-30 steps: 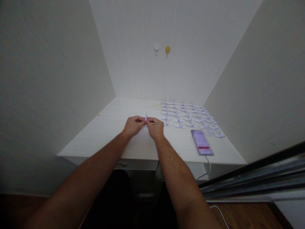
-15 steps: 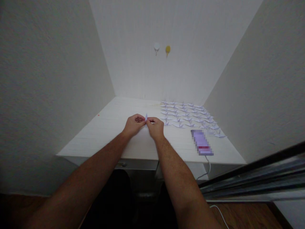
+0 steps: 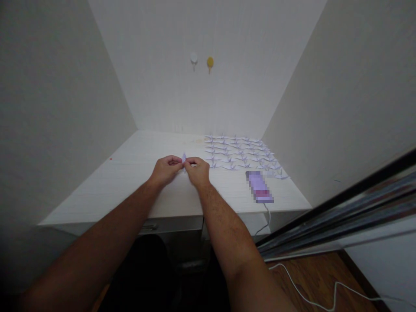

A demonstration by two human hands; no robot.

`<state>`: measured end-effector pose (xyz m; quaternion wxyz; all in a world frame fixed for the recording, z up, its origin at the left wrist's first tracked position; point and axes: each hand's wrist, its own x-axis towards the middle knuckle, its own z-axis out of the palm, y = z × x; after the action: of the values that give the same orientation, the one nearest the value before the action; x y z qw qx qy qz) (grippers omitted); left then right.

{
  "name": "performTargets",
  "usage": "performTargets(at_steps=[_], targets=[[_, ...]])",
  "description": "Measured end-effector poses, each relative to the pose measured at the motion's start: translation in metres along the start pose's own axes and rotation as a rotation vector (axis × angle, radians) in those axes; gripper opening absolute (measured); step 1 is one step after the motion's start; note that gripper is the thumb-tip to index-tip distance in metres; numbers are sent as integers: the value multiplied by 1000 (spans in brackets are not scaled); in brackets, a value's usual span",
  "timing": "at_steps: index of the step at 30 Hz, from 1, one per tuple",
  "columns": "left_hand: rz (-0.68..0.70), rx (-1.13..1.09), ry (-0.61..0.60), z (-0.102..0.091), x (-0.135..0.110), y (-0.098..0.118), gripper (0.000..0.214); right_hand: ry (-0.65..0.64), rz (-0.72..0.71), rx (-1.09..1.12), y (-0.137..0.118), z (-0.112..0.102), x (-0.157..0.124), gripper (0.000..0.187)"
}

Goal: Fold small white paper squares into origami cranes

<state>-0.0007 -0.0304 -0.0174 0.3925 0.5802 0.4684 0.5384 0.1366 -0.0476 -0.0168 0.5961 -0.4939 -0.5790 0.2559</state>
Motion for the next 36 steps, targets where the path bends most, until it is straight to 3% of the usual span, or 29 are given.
performTargets(at_steps=[12, 20, 36], targets=[[73, 35, -25, -2, 1, -8, 22, -32, 1, 28, 0, -2, 0, 13], [45, 8, -13, 0, 2, -9, 28, -41, -16, 13, 0, -2, -1, 12], [72, 78, 17, -2, 1, -7, 17, -19, -22, 23, 3, 0, 1, 12]])
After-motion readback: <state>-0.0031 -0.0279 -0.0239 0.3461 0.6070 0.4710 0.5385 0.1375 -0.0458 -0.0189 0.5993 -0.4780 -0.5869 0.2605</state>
